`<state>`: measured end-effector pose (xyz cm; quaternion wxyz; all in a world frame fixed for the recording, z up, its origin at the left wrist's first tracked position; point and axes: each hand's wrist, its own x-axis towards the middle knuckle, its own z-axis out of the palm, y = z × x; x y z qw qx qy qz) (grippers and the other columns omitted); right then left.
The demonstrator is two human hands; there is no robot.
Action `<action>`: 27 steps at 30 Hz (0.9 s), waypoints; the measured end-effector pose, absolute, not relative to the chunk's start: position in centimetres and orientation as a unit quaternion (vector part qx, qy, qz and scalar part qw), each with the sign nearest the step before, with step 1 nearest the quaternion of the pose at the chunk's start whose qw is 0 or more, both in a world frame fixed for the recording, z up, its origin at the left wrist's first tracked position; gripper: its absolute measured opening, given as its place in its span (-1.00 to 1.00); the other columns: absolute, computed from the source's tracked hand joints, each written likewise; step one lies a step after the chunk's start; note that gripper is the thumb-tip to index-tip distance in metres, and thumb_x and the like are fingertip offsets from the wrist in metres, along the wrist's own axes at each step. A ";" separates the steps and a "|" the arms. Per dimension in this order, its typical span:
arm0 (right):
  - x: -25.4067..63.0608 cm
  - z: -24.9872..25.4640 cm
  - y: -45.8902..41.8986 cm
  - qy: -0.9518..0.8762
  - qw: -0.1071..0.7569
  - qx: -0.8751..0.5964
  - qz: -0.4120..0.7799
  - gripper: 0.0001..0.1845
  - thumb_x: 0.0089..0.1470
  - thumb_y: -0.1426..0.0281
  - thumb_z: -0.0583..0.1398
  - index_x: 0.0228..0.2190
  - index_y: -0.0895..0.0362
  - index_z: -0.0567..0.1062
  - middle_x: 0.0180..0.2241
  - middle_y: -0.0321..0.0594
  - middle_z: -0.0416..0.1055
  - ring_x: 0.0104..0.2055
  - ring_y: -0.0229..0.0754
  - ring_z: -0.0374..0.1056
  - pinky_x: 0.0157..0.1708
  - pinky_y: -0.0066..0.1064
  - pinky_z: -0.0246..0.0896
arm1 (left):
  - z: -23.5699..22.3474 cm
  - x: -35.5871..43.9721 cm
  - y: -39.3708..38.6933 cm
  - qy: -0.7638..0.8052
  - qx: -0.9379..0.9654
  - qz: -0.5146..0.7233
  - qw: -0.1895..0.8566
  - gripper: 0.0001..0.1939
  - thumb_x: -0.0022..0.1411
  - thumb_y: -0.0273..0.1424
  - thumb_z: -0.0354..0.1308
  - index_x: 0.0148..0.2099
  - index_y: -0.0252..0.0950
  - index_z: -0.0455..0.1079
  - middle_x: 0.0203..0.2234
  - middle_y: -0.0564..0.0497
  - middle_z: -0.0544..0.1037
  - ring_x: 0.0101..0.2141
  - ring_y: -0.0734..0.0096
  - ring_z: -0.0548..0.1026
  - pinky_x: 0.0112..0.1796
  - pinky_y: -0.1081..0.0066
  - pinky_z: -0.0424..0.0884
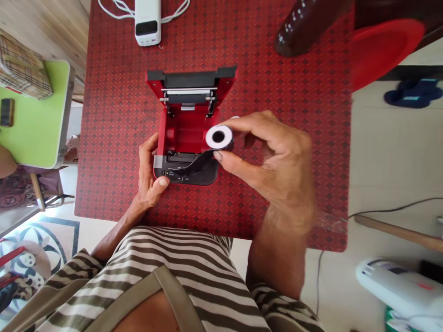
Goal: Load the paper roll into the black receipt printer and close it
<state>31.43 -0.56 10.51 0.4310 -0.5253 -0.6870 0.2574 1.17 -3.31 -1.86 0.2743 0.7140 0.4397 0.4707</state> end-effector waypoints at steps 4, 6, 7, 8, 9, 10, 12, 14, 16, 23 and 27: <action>32.6 6.5 -1.7 -0.581 0.502 -0.565 0.302 -0.67 0.10 0.24 0.55 -0.07 -0.10 0.79 -0.09 -0.19 0.88 -0.08 0.11 0.79 0.00 0.03 0.73 | -1.6 1.0 -3.4 0.428 0.715 0.475 0.284 0.12 0.65 0.52 0.14 0.91 0.02 0.15 0.61 -0.30 0.46 0.50 -0.43 0.51 0.51 -0.48 0.52; 33.1 5.4 -2.2 -0.590 0.480 -0.585 0.282 -0.67 0.15 0.26 0.50 -0.03 -0.12 0.77 -0.08 -0.18 0.87 -0.06 0.13 0.80 0.04 0.05 0.76 | -1.4 1.0 -3.5 0.431 0.712 0.474 0.288 0.10 0.66 0.52 0.12 0.90 0.02 0.15 0.62 -0.29 0.45 0.51 -0.41 0.51 0.52 -0.44 0.50; 33.3 5.1 -2.5 -0.604 0.451 -0.599 0.269 -0.68 0.19 0.27 0.48 0.00 -0.13 0.76 -0.06 -0.18 0.87 -0.05 0.13 0.80 0.05 0.05 0.76 | -1.3 1.0 -3.5 0.433 0.712 0.472 0.288 0.10 0.66 0.52 0.12 0.90 0.02 0.16 0.62 -0.28 0.45 0.51 -0.40 0.51 0.53 -0.42 0.50; 33.6 4.9 -2.7 -0.618 0.416 -0.615 0.257 -0.68 0.24 0.28 0.45 0.03 -0.14 0.76 -0.03 -0.17 0.88 -0.04 0.13 0.80 0.08 0.05 0.77 | -1.2 1.0 -3.5 0.435 0.713 0.469 0.286 0.10 0.66 0.53 0.11 0.90 0.02 0.16 0.62 -0.28 0.45 0.50 -0.39 0.51 0.52 -0.40 0.50; 33.8 4.7 -2.9 -0.629 0.384 -0.628 0.248 -0.68 0.27 0.29 0.42 0.06 -0.14 0.76 -0.01 -0.16 0.88 -0.03 0.13 0.81 0.11 0.05 0.77 | -1.1 1.1 -3.5 0.436 0.714 0.467 0.285 0.10 0.66 0.53 0.09 0.90 0.03 0.16 0.61 -0.27 0.46 0.50 -0.39 0.51 0.52 -0.39 0.51; 34.0 4.6 -3.1 -0.638 0.358 -0.637 0.244 -0.67 0.30 0.30 0.41 0.07 -0.14 0.76 0.00 -0.15 0.88 -0.02 0.14 0.81 0.14 0.05 0.77 | -1.1 1.1 -3.5 0.437 0.715 0.466 0.285 0.09 0.67 0.53 0.08 0.90 0.04 0.16 0.61 -0.27 0.46 0.50 -0.39 0.51 0.52 -0.39 0.51; 34.1 4.3 -3.3 -0.646 0.332 -0.642 0.244 -0.68 0.31 0.31 0.38 0.07 -0.14 0.76 0.01 -0.14 0.89 -0.02 0.16 0.82 0.16 0.06 0.77 | -1.2 1.2 -3.6 0.433 0.711 0.473 0.288 0.08 0.68 0.51 0.09 0.90 0.04 0.16 0.62 -0.28 0.46 0.51 -0.41 0.50 0.51 -0.41 0.52; 34.0 3.8 -3.4 -0.654 0.317 -0.640 0.248 -0.67 0.30 0.33 0.36 0.06 -0.14 0.78 0.00 -0.14 0.89 -0.02 0.17 0.83 0.17 0.07 0.77 | -1.3 1.4 -3.6 0.429 0.704 0.484 0.292 0.07 0.68 0.48 0.12 0.90 0.02 0.16 0.61 -0.28 0.46 0.50 -0.42 0.51 0.51 -0.43 0.52; 33.9 3.4 -3.5 -0.659 0.309 -0.637 0.254 -0.63 0.30 0.34 0.34 0.08 -0.13 0.79 0.03 -0.12 0.91 0.00 0.18 0.85 0.19 0.08 0.79 | -1.3 1.7 -3.6 0.431 0.701 0.486 0.295 0.07 0.68 0.50 0.13 0.88 0.03 0.16 0.59 -0.28 0.48 0.50 -0.40 0.52 0.52 -0.44 0.52; 34.6 1.7 -3.6 -0.650 0.311 -0.649 0.246 -0.42 0.19 0.24 0.41 0.23 -0.25 0.86 0.21 -0.10 0.93 0.14 0.35 0.91 0.28 0.26 0.80 | -1.4 2.2 -3.8 0.440 0.698 0.475 0.305 0.05 0.68 0.54 0.04 0.87 0.09 0.11 0.62 -0.26 0.46 0.53 -0.42 0.50 0.49 -0.44 0.57; 35.6 1.9 -4.1 -0.666 0.271 -0.659 0.222 -0.17 0.13 0.34 0.41 0.42 -0.27 0.81 0.37 -0.06 0.86 0.33 0.34 0.85 0.42 0.23 0.73 | -1.4 2.1 -3.8 0.445 0.700 0.465 0.310 0.04 0.69 0.53 0.01 0.88 0.08 0.07 0.65 -0.27 0.43 0.58 -0.43 0.45 0.50 -0.40 0.53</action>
